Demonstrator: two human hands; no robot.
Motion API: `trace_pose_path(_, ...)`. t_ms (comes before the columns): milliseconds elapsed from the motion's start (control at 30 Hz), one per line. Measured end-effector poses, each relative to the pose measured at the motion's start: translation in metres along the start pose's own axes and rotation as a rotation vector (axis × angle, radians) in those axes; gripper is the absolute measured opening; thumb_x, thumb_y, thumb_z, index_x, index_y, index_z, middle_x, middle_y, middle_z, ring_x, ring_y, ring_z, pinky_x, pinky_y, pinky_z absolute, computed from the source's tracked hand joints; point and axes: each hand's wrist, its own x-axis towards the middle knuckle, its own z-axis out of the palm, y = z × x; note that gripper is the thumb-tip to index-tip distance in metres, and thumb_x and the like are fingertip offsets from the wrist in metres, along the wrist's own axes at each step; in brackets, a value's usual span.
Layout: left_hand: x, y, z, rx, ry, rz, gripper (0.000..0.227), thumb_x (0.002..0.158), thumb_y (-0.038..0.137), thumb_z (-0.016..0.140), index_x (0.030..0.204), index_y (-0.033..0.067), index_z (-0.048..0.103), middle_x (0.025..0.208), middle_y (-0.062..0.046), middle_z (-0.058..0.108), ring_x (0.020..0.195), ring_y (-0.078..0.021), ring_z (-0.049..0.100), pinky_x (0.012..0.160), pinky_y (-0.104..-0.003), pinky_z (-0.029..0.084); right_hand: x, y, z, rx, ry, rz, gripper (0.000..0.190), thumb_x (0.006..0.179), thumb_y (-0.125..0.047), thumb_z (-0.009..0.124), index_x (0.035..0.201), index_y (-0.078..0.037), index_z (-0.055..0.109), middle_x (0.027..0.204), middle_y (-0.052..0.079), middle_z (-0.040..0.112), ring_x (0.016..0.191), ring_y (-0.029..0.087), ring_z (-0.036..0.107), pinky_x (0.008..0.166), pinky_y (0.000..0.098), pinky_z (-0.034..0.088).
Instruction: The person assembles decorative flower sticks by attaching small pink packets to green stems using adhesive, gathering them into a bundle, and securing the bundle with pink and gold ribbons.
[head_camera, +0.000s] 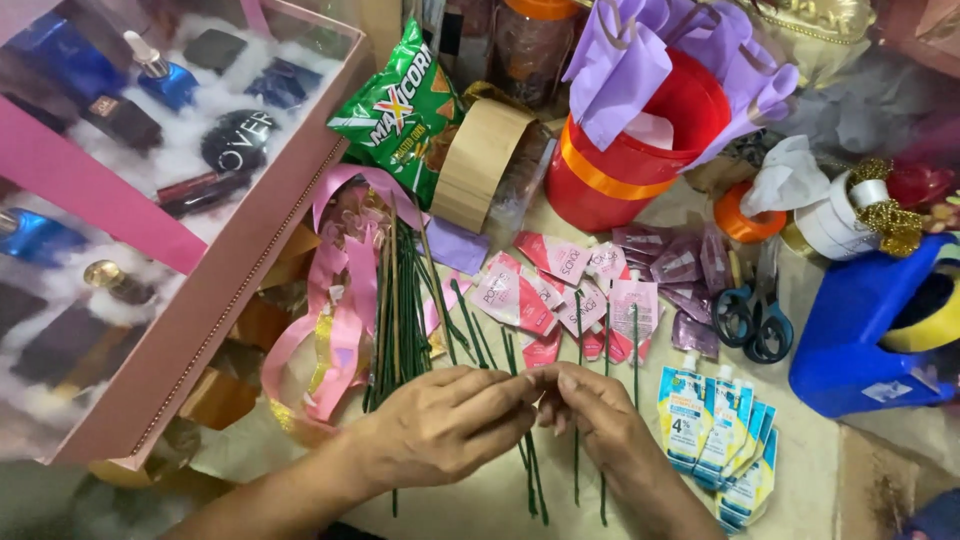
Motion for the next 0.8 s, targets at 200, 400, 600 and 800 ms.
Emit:
trace_pose_path(200, 0.016, 0.012, 0.030, -0.121, 0.096, 0.014, 0.015, 0.106, 0.000, 0.058, 0.102, -0.0011, 0.072, 0.097, -0.012, 0.057, 0.073, -0.0232, 0.060, 0.074, -0.034, 0.056, 0.000, 0.000, -0.016, -0.035, -0.206, -0.212, 0.022, 0.090, -0.015, 0.062, 0.100, 0.002, 0.072, 0.090, 0.008, 0.068, 0.084, 0.017, 0.062, 0.077, 0.0303, 0.046)
trace_pose_path(400, 0.020, 0.000, 0.050, -0.220, 0.010, -0.011, 0.031, 0.109, -0.002, 0.044, 0.133, 0.0000, 0.062, 0.110, -0.017, 0.055, 0.081, -0.0268, 0.056, 0.075, -0.040, 0.055, 0.014, 0.007, -0.045, 0.155, -0.012, -0.122, 0.004, 0.093, -0.007, 0.067, 0.095, -0.005, 0.069, 0.080, 0.003, 0.064, 0.069, 0.013, 0.057, 0.061, 0.0264, 0.042)
trace_pose_path(600, -0.002, -0.044, 0.042, 0.177, 0.059, -0.470, 0.018, 0.098, -0.004, 0.069, 0.115, -0.0025, 0.062, 0.103, -0.023, 0.067, 0.071, -0.0238, 0.065, 0.054, -0.028, 0.063, 0.021, -0.004, -0.052, 0.107, 0.130, 0.014, 0.012, 0.101, -0.014, 0.059, 0.093, -0.009, 0.054, 0.065, 0.018, 0.065, 0.043, 0.015, 0.050, 0.033, 0.0246, 0.037)
trace_pose_path(800, -0.041, -0.059, -0.015, 0.251, -0.346, -1.075, 0.052, 0.091, 0.045, 0.076, 0.123, 0.0081, 0.057, 0.109, -0.013, 0.052, 0.102, -0.0319, 0.061, 0.064, -0.048, 0.062, 0.037, -0.006, -0.018, -0.159, 0.031, -0.013, 0.012, 0.101, -0.007, 0.050, 0.105, -0.003, 0.060, 0.064, 0.018, 0.065, 0.040, 0.018, 0.048, 0.035, 0.0257, 0.035)
